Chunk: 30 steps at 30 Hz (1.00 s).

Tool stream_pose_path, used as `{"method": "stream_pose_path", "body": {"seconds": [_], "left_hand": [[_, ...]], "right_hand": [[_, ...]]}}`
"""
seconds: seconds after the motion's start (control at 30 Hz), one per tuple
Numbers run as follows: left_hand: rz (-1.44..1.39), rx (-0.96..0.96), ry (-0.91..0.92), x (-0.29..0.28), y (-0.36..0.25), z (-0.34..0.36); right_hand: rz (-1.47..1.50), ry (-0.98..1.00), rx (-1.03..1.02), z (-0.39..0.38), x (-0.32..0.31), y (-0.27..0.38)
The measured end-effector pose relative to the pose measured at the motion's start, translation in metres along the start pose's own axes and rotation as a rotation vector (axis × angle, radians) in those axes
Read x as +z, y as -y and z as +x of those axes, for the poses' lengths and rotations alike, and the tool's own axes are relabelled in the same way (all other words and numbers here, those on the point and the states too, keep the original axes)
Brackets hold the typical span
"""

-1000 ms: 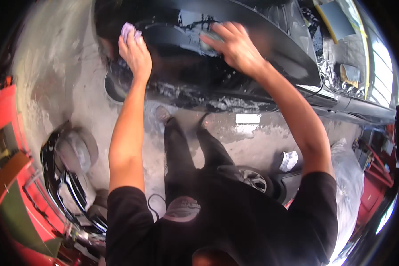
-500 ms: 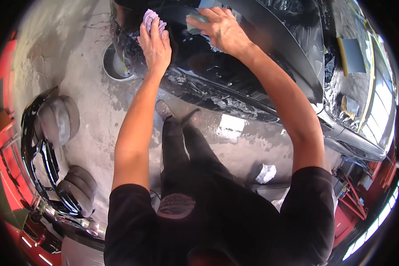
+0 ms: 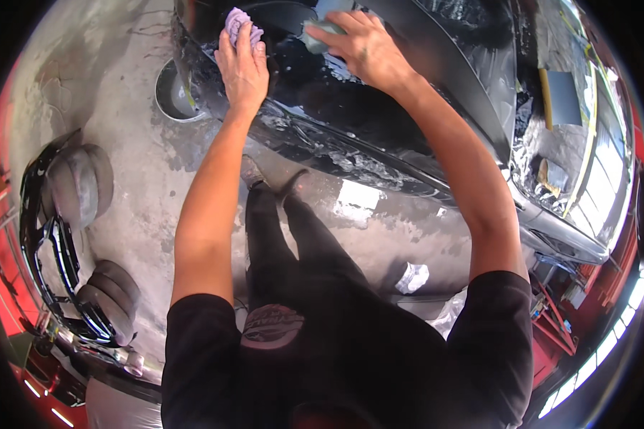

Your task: The person scrubs the hood of a black car with a yellow sponge and a purple cloth. They repeatedly wipe the surface, occasionally dipping the sponge into a bucket of water to rinse it. The person works methodically across the hood, ensuring the surface is thoroughly cleaned.

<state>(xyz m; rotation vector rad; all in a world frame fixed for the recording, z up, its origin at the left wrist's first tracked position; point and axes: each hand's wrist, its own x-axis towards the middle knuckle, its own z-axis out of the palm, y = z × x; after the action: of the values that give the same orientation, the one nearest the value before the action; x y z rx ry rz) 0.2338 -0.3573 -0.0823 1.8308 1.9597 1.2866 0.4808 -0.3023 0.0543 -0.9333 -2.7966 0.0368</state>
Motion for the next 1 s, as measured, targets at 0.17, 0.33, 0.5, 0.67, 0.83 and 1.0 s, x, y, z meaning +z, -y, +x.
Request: {"method": "stream_pose_path", "body": {"seconds": [0.17, 0.33, 0.5, 0.67, 0.83, 1.0], "left_hand": [[0.033, -0.008, -0.026, -0.003, -0.003, -0.003], [0.047, 0.034, -0.042, 0.007, 0.000, 0.003], [0.041, 0.024, -0.066, 0.000, 0.007, -0.006], [0.082, 0.017, -0.088, 0.007, -0.003, -0.003], [0.064, -0.023, -0.049, 0.005, -0.007, -0.004], [-0.002, -0.045, -0.083, -0.005, -0.001, -0.010]], "right_hand": [[0.021, 0.086, 0.089, -0.198, -0.087, -0.007], [-0.002, 0.042, -0.035, -0.044, -0.030, -0.004], [0.061, 0.056, -0.083, -0.020, -0.019, -0.005], [0.038, 0.092, 0.062, -0.198, -0.092, -0.012], [0.040, -0.010, -0.096, 0.005, -0.012, -0.006], [0.077, 0.060, -0.128, -0.029, -0.033, 0.001]]}}
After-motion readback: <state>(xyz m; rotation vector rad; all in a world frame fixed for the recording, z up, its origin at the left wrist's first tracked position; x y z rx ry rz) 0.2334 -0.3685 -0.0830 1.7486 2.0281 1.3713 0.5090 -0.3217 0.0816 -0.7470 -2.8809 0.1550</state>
